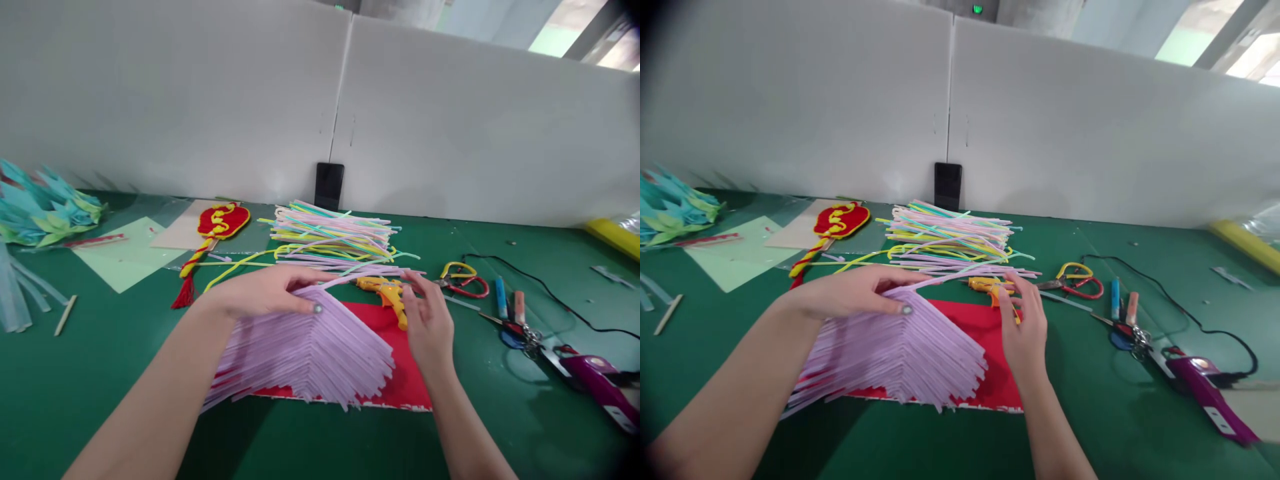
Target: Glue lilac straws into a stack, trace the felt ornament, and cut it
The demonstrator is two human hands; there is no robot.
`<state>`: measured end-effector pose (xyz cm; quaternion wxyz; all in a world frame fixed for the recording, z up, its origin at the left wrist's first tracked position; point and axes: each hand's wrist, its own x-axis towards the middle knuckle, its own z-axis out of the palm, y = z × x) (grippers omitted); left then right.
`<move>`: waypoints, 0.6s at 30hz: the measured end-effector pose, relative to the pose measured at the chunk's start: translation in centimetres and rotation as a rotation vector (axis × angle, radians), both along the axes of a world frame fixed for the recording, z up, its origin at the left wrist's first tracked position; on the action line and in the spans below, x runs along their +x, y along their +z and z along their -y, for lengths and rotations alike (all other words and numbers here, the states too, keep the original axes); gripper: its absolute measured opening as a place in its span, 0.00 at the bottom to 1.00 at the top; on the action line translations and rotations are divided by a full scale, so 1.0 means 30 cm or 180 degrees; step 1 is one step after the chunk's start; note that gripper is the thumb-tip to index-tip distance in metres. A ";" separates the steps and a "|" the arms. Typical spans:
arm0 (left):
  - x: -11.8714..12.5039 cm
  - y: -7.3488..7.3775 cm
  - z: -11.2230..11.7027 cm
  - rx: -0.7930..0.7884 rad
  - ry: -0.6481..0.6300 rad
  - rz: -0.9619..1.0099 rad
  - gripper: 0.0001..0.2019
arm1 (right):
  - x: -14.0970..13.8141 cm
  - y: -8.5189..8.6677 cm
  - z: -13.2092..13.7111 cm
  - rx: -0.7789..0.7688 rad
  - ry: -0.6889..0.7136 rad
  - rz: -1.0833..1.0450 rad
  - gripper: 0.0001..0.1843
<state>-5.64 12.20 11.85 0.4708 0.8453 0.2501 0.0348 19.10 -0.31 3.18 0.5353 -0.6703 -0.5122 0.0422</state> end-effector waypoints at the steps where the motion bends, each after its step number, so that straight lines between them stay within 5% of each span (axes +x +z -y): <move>1: 0.007 -0.002 0.004 -0.0007 -0.0053 0.0007 0.26 | -0.010 0.001 -0.001 0.0052 0.0157 -0.0123 0.21; 6: 0.027 -0.004 0.010 -0.0096 -0.0140 0.0032 0.26 | -0.047 -0.004 -0.005 -0.0171 0.0654 0.0130 0.21; 11: 0.022 -0.009 0.003 -0.0020 -0.0069 -0.0065 0.25 | -0.047 0.009 0.002 -0.0146 0.0557 0.0121 0.08; 18: 0.034 -0.024 -0.011 0.0092 0.0777 -0.0134 0.19 | -0.041 0.014 0.010 -0.0296 0.0351 -0.0333 0.07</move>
